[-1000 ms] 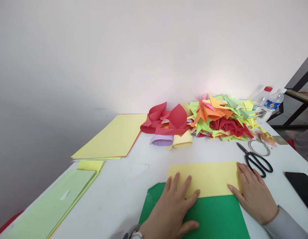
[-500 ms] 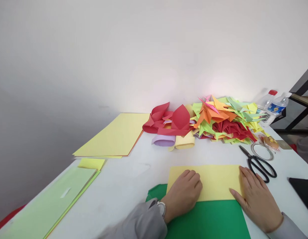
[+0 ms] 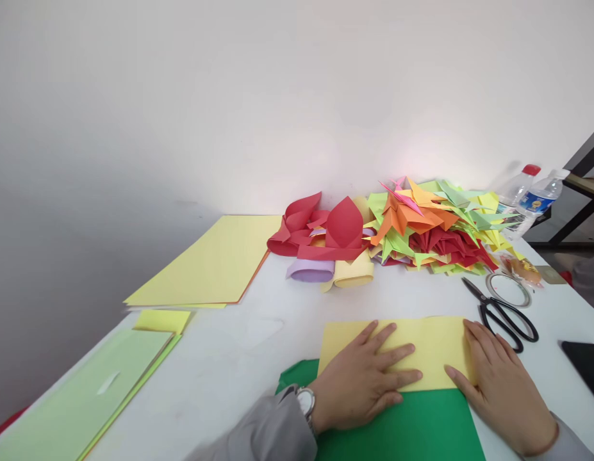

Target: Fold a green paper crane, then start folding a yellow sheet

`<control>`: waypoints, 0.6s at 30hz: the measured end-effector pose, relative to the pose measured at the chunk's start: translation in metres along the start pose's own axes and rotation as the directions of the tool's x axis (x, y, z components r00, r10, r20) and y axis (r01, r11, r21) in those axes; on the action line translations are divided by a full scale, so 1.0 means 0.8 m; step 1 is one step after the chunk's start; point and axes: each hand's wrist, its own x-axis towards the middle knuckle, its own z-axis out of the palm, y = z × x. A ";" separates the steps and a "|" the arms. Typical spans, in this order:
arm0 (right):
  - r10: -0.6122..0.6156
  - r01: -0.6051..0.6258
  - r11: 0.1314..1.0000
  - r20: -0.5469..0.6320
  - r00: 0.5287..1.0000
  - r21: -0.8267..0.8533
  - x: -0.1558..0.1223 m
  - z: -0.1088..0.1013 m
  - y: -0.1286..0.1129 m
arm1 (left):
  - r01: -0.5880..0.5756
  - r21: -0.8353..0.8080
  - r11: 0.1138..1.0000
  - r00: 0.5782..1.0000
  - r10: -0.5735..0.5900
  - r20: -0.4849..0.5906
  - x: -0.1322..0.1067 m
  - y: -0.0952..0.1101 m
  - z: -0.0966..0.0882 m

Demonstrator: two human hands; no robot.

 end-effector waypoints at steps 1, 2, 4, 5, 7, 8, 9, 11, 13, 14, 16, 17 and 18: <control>0.000 0.000 1.000 0.002 1.000 0.006 0.000 0.000 0.000 | 0.000 -0.004 1.000 1.000 0.000 0.002 0.000 0.000 0.000; -0.001 0.001 1.000 0.003 1.000 0.013 -0.001 0.000 0.001 | -0.001 -0.005 1.000 1.000 0.001 0.001 0.000 0.000 0.000; 0.004 -0.004 0.999 -0.001 1.000 0.033 -0.001 0.000 0.002 | -0.004 0.002 1.000 1.000 0.004 -0.005 0.001 -0.001 0.001; 0.009 -0.009 0.999 0.000 1.000 0.046 -0.001 -0.001 0.002 | -0.008 0.008 1.000 1.000 0.008 -0.010 0.001 -0.001 0.001; 0.028 -0.029 0.996 0.002 1.000 0.079 0.001 -0.003 0.002 | -0.018 0.023 1.000 1.000 0.019 -0.024 0.001 -0.001 0.003; 0.041 -0.042 0.995 0.007 0.999 0.096 0.002 -0.005 0.002 | -0.023 0.031 0.999 0.999 0.024 -0.031 0.000 -0.002 0.004; 0.055 -0.056 0.992 0.014 0.998 0.109 0.003 -0.006 0.002 | -0.025 0.041 0.999 0.999 0.027 -0.037 0.000 -0.002 0.006; 0.070 -0.074 0.989 0.033 0.997 0.125 0.003 -0.007 0.002 | -0.026 0.063 0.998 0.998 0.029 -0.050 0.000 -0.001 0.009; 0.062 -0.068 0.989 0.045 0.997 0.131 0.002 -0.005 0.005 | -0.019 0.083 0.996 0.998 0.024 -0.059 -0.001 0.000 0.011; 0.055 -0.061 0.989 0.046 0.997 0.136 0.000 -0.002 0.007 | -0.015 0.091 0.996 0.998 0.020 -0.063 -0.001 0.000 0.011; 0.050 -0.053 0.986 0.025 0.998 0.160 -0.005 0.007 0.014 | -0.003 0.109 0.994 0.997 0.011 -0.070 -0.002 0.002 0.011; 0.049 -0.050 0.983 0.015 0.999 0.175 -0.007 0.012 0.018 | 0.001 0.120 0.993 0.997 0.008 -0.074 -0.002 0.002 0.010; 0.047 -0.045 0.983 -0.006 0.999 0.180 -0.010 0.017 0.022 | 0.005 0.132 0.991 0.997 0.006 -0.079 -0.003 0.003 0.009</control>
